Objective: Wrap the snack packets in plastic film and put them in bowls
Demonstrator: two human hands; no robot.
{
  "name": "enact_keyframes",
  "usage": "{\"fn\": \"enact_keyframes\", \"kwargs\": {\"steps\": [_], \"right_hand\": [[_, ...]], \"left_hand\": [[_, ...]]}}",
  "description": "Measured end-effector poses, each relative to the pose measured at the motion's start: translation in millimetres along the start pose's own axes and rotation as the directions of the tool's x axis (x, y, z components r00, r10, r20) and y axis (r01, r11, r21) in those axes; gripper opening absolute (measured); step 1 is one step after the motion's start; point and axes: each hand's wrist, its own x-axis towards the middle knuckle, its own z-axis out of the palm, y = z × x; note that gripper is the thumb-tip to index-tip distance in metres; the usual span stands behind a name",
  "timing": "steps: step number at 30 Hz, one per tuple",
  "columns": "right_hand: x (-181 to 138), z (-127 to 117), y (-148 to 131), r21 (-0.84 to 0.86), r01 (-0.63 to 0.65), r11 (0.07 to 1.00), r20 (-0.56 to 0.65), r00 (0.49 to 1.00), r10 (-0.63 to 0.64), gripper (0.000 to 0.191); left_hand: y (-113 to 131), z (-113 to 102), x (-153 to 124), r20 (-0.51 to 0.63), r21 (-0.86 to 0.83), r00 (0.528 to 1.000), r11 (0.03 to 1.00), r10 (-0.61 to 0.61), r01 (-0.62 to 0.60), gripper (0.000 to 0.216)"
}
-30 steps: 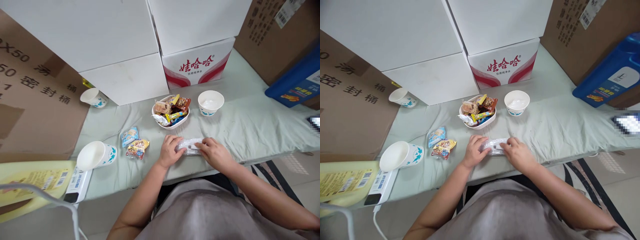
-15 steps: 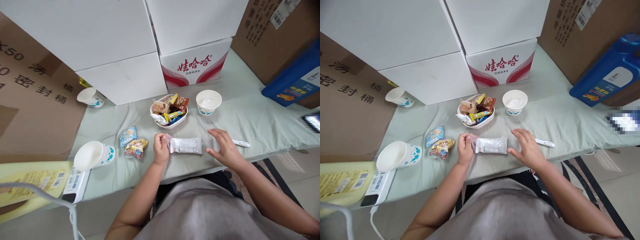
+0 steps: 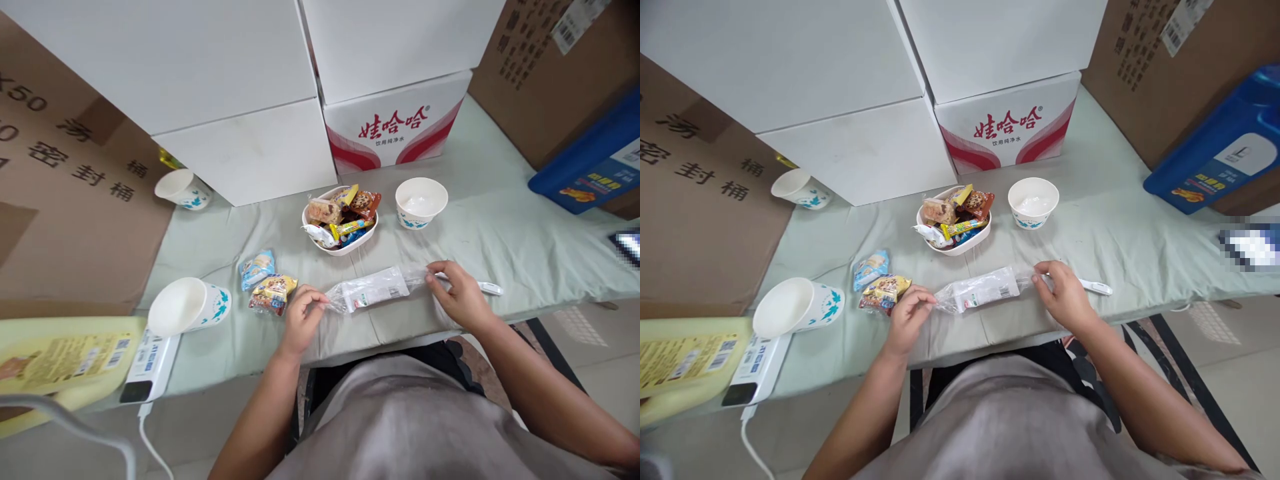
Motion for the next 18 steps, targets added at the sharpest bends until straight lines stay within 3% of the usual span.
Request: {"fn": "enact_keyframes", "kwargs": {"steps": [2,4,6,8,9,10,12,13,15,16,18], "right_hand": [[-4,-2,-10,0.007,0.015,1.0,-0.14,0.99,-0.014,0.018],[-6,-1,-26,0.063,0.175,0.983,-0.172,0.972,-0.162,0.018],[-6,2,-41,0.179,0.392,0.902,-0.015,0.918,-0.396,0.018],[-3,11,-51,0.266,0.503,0.823,0.196,0.807,-0.557,0.019],[0,16,-53,0.259,0.517,0.816,0.271,0.772,-0.575,0.021],[3,22,-52,0.217,0.514,0.83,0.315,0.768,-0.558,0.023],[11,33,-44,0.068,0.471,0.88,0.328,0.822,-0.466,0.027],[15,37,-38,-0.017,0.438,0.899,0.315,0.855,-0.411,0.029],[23,41,-27,-0.172,0.369,0.913,0.296,0.904,-0.31,0.033],[26,42,-22,-0.23,0.341,0.912,0.298,0.916,-0.267,0.036],[31,40,-17,-0.284,0.309,0.908,0.324,0.922,-0.213,0.038]], "left_hand": [[2,3,4,-0.075,-0.07,0.996,0.996,-0.053,0.048,0.012],[-1,8,13,-0.21,-0.12,0.964,0.983,-0.161,0.138,0.02],[-9,13,24,-0.317,-0.127,0.913,0.965,-0.259,0.23,0.024],[-16,16,32,-0.363,-0.085,0.888,0.959,-0.282,0.27,0.023],[-17,17,35,-0.393,-0.036,0.883,0.964,-0.257,0.264,0.021],[-17,18,35,-0.436,0.039,0.878,0.971,-0.197,0.237,0.018],[-9,18,31,-0.515,0.252,0.856,0.962,0.042,0.105,0.014],[-3,19,27,-0.505,0.366,0.84,0.931,0.197,0.002,0.013],[10,20,19,-0.327,0.501,0.837,0.832,0.438,-0.24,0.01],[16,22,17,-0.188,0.51,0.854,0.791,0.486,-0.338,0.011],[23,25,14,0.067,0.515,0.892,0.751,0.447,-0.415,0.018]]}}
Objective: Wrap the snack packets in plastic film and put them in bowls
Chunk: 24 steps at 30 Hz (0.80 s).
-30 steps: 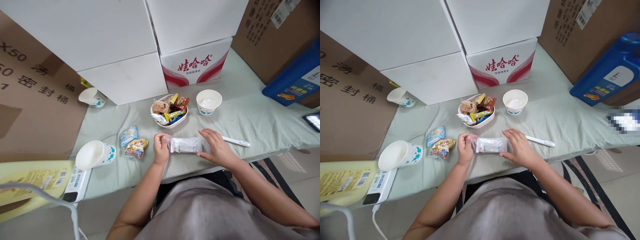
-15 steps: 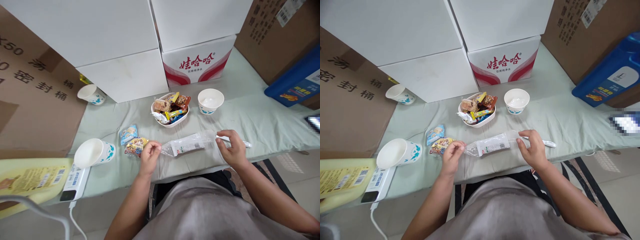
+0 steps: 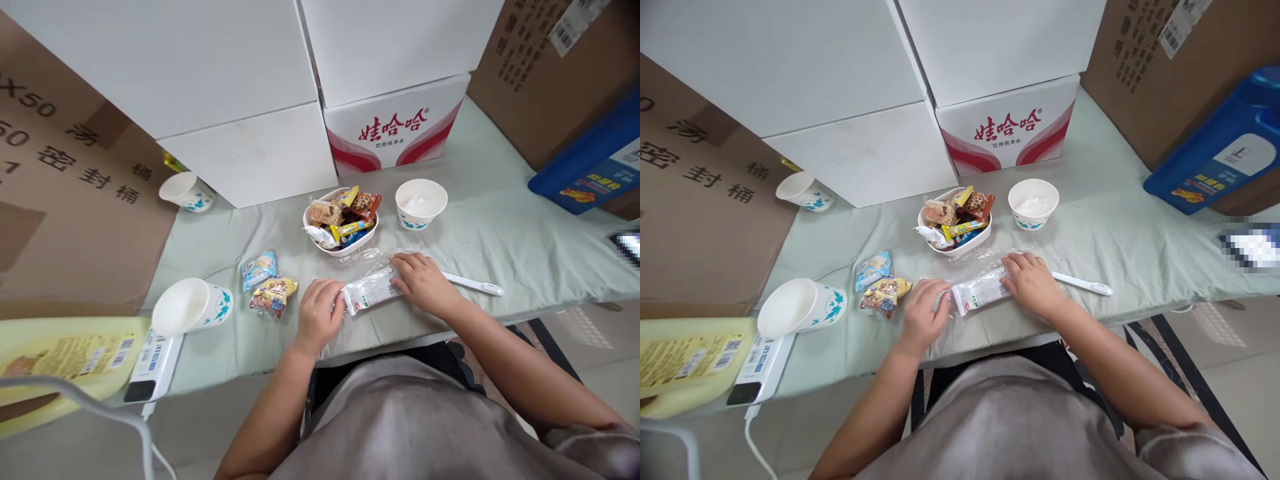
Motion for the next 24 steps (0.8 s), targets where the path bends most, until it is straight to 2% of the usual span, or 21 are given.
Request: {"fn": "enact_keyframes", "kwargs": {"steps": [1,3,6,9,11,13,15,17,19,21,24], "right_hand": [[1,-2,2,-0.001,-0.003,1.0,0.019,1.0,0.003,0.035],[0,-6,3,0.019,0.014,1.0,0.028,1.0,-0.014,0.026],[-7,-15,1,0.06,0.071,0.996,-0.031,0.997,-0.069,0.023],[-20,-27,-2,0.159,0.172,0.972,-0.052,0.985,-0.165,0.023],[-29,-36,-6,0.279,0.225,0.933,0.015,0.971,-0.238,0.024],[-34,-41,-8,0.397,0.225,0.89,0.101,0.953,-0.286,0.024],[-34,-39,-8,0.425,0.188,0.886,0.095,0.964,-0.25,0.022],[-28,-30,-4,0.342,0.116,0.932,-0.022,0.993,-0.116,0.021],[-19,-18,3,0.232,-0.001,0.973,-0.122,0.992,0.03,0.03],[-12,-7,10,0.174,-0.083,0.981,-0.098,0.99,0.102,0.037],[-12,-3,13,0.179,-0.061,0.982,-0.006,0.998,0.063,0.026]], "left_hand": [[1,1,1,0.097,0.032,0.995,1.0,-0.004,0.001,0.024],[-1,3,1,0.189,0.117,0.982,0.993,-0.022,0.0,0.03],[-5,1,-2,0.176,0.144,0.984,0.989,0.006,-0.031,0.015],[-2,-11,-6,0.158,0.114,0.987,0.993,0.021,-0.039,0.016],[3,-20,-7,0.202,0.06,0.979,0.997,0.03,-0.042,0.017],[8,-22,-5,0.244,0.007,0.969,0.999,0.039,-0.042,0.019],[9,-17,-2,0.261,0.004,0.964,0.999,0.045,-0.048,0.025],[6,-4,1,0.26,0.061,0.965,0.998,0.018,-0.035,0.033],[1,10,2,0.234,0.132,0.971,0.991,-0.048,0.017,0.035],[-4,20,2,0.186,0.158,0.978,0.985,-0.098,0.068,0.026],[-5,18,-1,0.107,0.143,0.991,0.988,-0.079,0.063,0.015]]}}
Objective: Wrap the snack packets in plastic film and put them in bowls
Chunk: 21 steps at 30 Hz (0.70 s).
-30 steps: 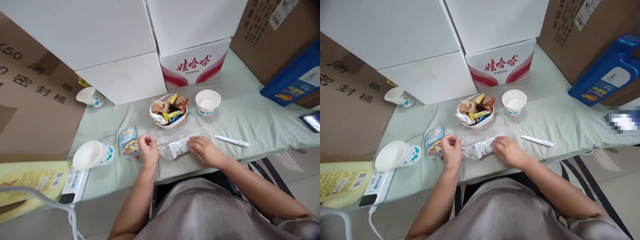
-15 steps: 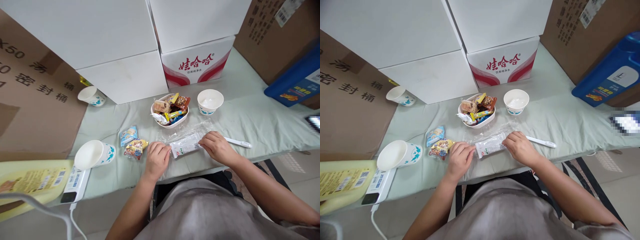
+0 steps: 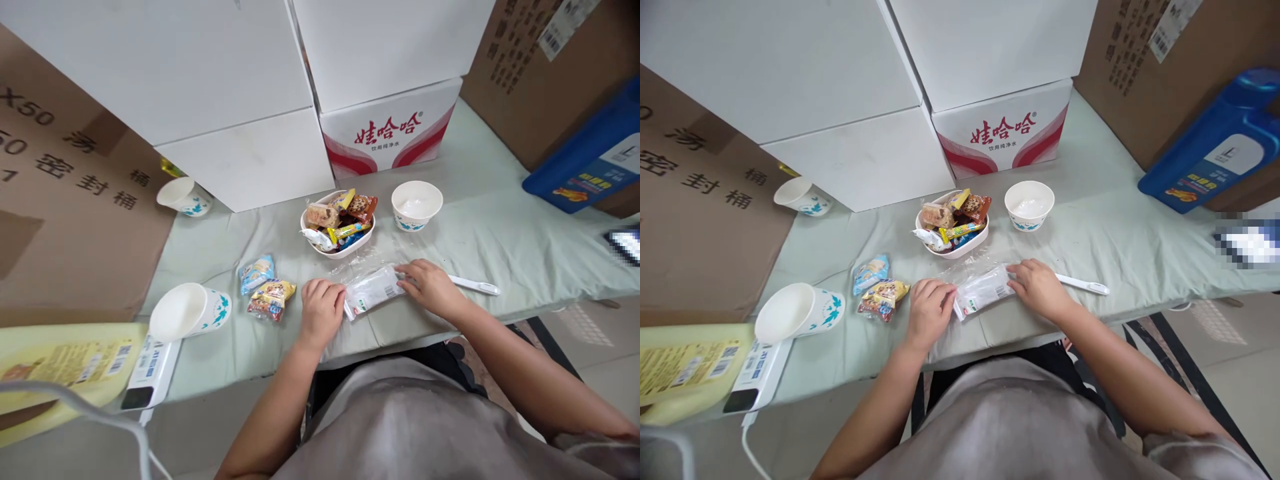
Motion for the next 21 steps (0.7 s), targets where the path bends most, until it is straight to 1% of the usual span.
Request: {"fn": "enact_keyframes", "kwargs": {"steps": [1,3,5,7,8,9,10,11,12,13,14,15,16,17,18,19,20,21], "right_hand": [[-3,-1,-1,0.003,0.028,1.0,0.005,1.0,-0.028,0.023],[-10,-6,-4,-0.006,0.093,0.996,-0.033,0.995,-0.093,0.022],[-18,-13,-8,-0.004,0.16,0.987,-0.085,0.984,-0.159,0.019],[-25,-23,-11,0.04,0.228,0.973,-0.1,0.97,-0.223,0.017],[-28,-28,-13,0.082,0.263,0.961,-0.075,0.964,-0.257,0.016],[-31,-35,-14,0.139,0.291,0.946,-0.018,0.956,-0.292,0.014],[-33,-41,-16,0.208,0.304,0.93,0.067,0.944,-0.323,0.012],[-35,-48,-17,0.279,0.294,0.914,0.168,0.922,-0.348,0.01],[-36,-53,-20,0.342,0.265,0.902,0.266,0.893,-0.363,0.011],[-36,-58,-22,0.386,0.223,0.895,0.345,0.865,-0.364,0.015],[-35,-60,-24,0.409,0.181,0.894,0.396,0.848,-0.353,0.02],[-33,-61,-26,0.41,0.15,0.9,0.413,0.849,-0.33,0.024],[-30,-59,-27,0.394,0.136,0.909,0.397,0.867,-0.301,0.027],[-25,-54,-28,0.367,0.13,0.921,0.353,0.897,-0.267,0.029],[-20,-48,-28,0.332,0.127,0.935,0.287,0.93,-0.228,0.03],[-14,-39,-26,0.295,0.125,0.947,0.208,0.959,-0.191,0.029],[-8,-29,-24,0.264,0.122,0.957,0.126,0.979,-0.159,0.028],[-2,-19,-21,0.241,0.117,0.963,0.047,0.99,-0.132,0.026]], "left_hand": [[0,-4,-1,-0.03,0.001,0.999,1.0,0.016,-0.016,0.015],[3,-15,-4,-0.063,-0.008,0.996,0.998,0.063,-0.064,0.014],[8,-27,-6,-0.045,-0.063,0.992,0.991,0.114,-0.117,0.013],[14,-41,-9,0.034,-0.169,0.988,0.975,0.154,-0.146,0.015],[18,-49,-10,0.11,-0.239,0.978,0.96,0.176,-0.146,0.016],[22,-57,-11,0.215,-0.314,0.955,0.94,0.206,-0.133,0.016],[25,-65,-12,0.34,-0.39,0.906,0.915,0.251,-0.107,0.014],[29,-72,-12,0.468,-0.459,0.829,0.886,0.308,-0.07,0.012],[32,-77,-11,0.571,-0.516,0.735,0.856,0.365,-0.024,0.012],[34,-81,-10,0.634,-0.556,0.656,0.831,0.41,0.018,0.014],[36,-82,-8,0.658,-0.576,0.62,0.816,0.427,0.049,0.014],[37,-79,-5,0.649,-0.578,0.641,0.814,0.41,0.065,0.014],[38,-74,-1,0.61,-0.562,0.706,0.824,0.359,0.067,0.017],[38,-65,3,0.546,-0.526,0.788,0.849,0.285,0.057,0.02],[38,-55,8,0.469,-0.467,0.859,0.883,0.203,0.046,0.02],[38,-43,12,0.4,-0.393,0.906,0.919,0.138,0.033,0.019],[39,-31,16,0.361,-0.312,0.927,0.95,0.101,0.019,0.023],[39,-20,18,0.356,-0.235,0.931,0.972,0.078,0.008,0.034]]}}
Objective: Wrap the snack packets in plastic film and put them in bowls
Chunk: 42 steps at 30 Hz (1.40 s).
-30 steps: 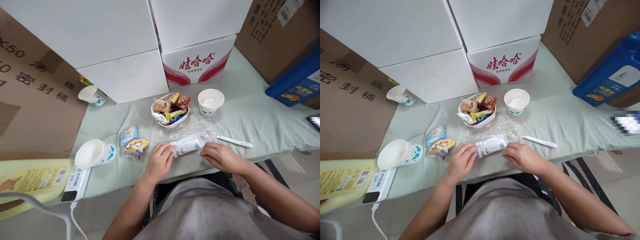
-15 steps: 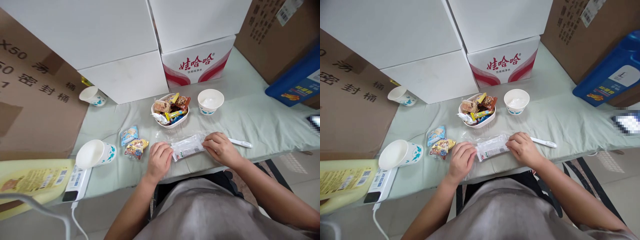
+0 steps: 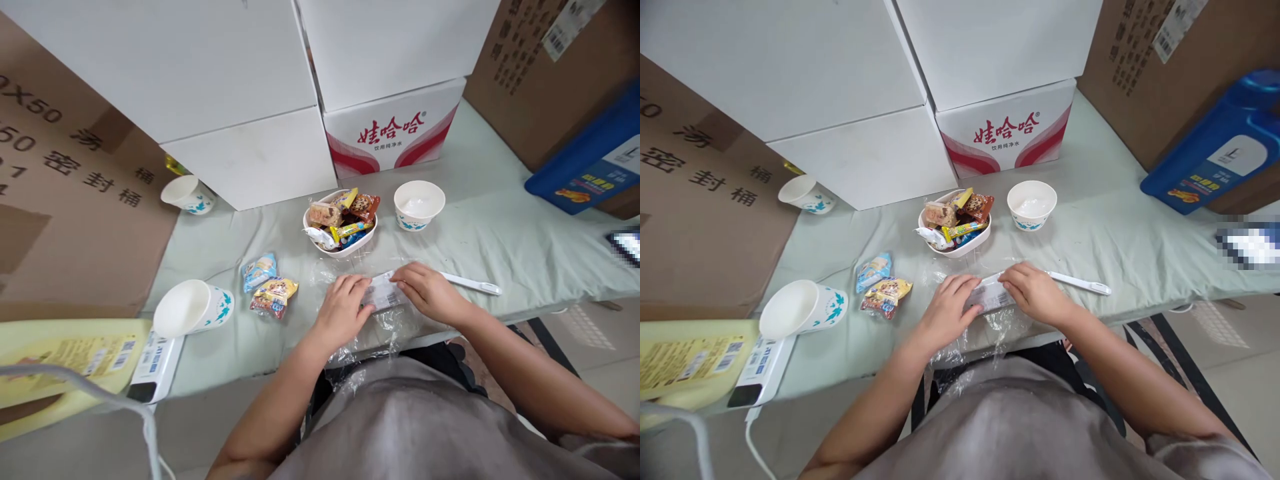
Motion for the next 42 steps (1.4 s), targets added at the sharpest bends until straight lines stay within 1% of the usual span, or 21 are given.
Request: {"fn": "enact_keyframes", "kwargs": {"steps": [3,6,10,12,15,16,18,21,22,24,27,29,31,34,36,37,38,39,40,41,42], "right_hand": [[10,26,20,-0.019,-0.01,1.0,-0.14,0.99,0.007,0.027],[10,42,33,-0.04,0.01,0.999,-0.173,0.985,-0.017,0.03],[8,47,33,-0.104,0.01,0.995,-0.187,0.982,-0.029,0.033],[8,47,32,-0.112,0.008,0.994,-0.186,0.982,-0.029,0.031],[9,46,32,-0.126,0.016,0.992,-0.175,0.984,-0.038,0.026],[9,47,32,-0.133,0.016,0.991,-0.175,0.984,-0.039,0.025],[9,47,32,-0.141,0.015,0.99,-0.174,0.984,-0.04,0.024],[9,46,32,-0.131,0.012,0.991,-0.171,0.985,-0.035,0.024],[9,46,33,-0.125,0.01,0.992,-0.169,0.985,-0.032,0.023],[8,45,33,-0.114,0.01,0.993,-0.166,0.986,-0.028,0.023],[8,45,35,-0.101,0.015,0.995,-0.169,0.985,-0.032,0.022],[8,45,35,-0.094,0.018,0.995,-0.177,0.984,-0.035,0.022],[8,45,34,-0.093,0.02,0.995,-0.178,0.983,-0.037,0.023],[8,46,32,-0.126,0.014,0.992,-0.156,0.987,-0.034,0.023],[7,46,31,-0.185,-0.01,0.983,-0.13,0.991,-0.015,0.025],[7,47,30,-0.224,-0.023,0.974,-0.115,0.993,-0.003,0.029],[7,47,29,-0.265,-0.034,0.964,-0.097,0.995,0.009,0.034],[7,47,28,-0.302,-0.042,0.952,-0.077,0.997,0.019,0.039],[7,47,27,-0.332,-0.043,0.942,-0.054,0.998,0.027,0.044],[7,47,26,-0.355,-0.041,0.934,-0.029,0.999,0.033,0.048],[7,47,25,-0.37,-0.039,0.928,-0.003,0.999,0.041,0.051]], "left_hand": [[-1,19,9,0.053,0.153,0.996,0.987,-0.065,0.057,0.066],[2,23,4,0.071,0.208,0.988,0.971,-0.135,0.117,0.076],[6,16,-6,0.107,0.181,0.981,0.973,-0.163,0.142,0.068],[6,9,-9,0.174,0.118,0.974,0.985,-0.147,0.128,0.061],[2,-14,-5,0.271,0.048,0.939,0.977,-0.214,0.209,0.052],[0,-26,-1,0.258,0.06,0.931,0.966,-0.259,0.252,0.049],[-6,-55,15,0.103,0.15,0.944,0.943,-0.314,0.298,0.047],[-19,-97,55,-0.146,0.358,0.954,0.885,-0.262,0.298,0.046],[-24,-108,71,-0.164,0.412,0.961,0.87,-0.223,0.272,0.047],[-35,-119,101,-0.096,0.487,0.983,0.853,-0.158,0.185,0.048],[-51,-116,134,0.15,0.501,0.978,0.864,-0.146,0.052,0.051],[-59,-108,143,0.216,0.501,0.967,0.865,-0.138,0.011,0.052],[-60,-102,143,0.154,0.499,0.984,0.867,-0.087,-0.001,0.048],[-42,-100,127,-0.047,0.45,0.997,0.892,0.062,-0.034,0.034],[-16,-99,108,-0.161,0.385,0.968,0.915,0.194,-0.119,0.022],[-1,-96,96,-0.172,0.325,0.944,0.921,0.28,-0.214,0.019],[16,-92,84,-0.132,0.242,0.916,0.908,0.379,-0.341,0.019],[31,-87,70,-0.043,0.142,0.877,0.872,0.479,-0.469,0.019],[44,-79,58,0.083,0.042,0.814,0.814,0.575,-0.579,0.02],[54,-69,46,0.216,-0.019,0.759,0.78,0.614,-0.626,0.023],[59,-59,36,0.331,-0.018,0.739,0.787,0.586,-0.616,0.027]]}}
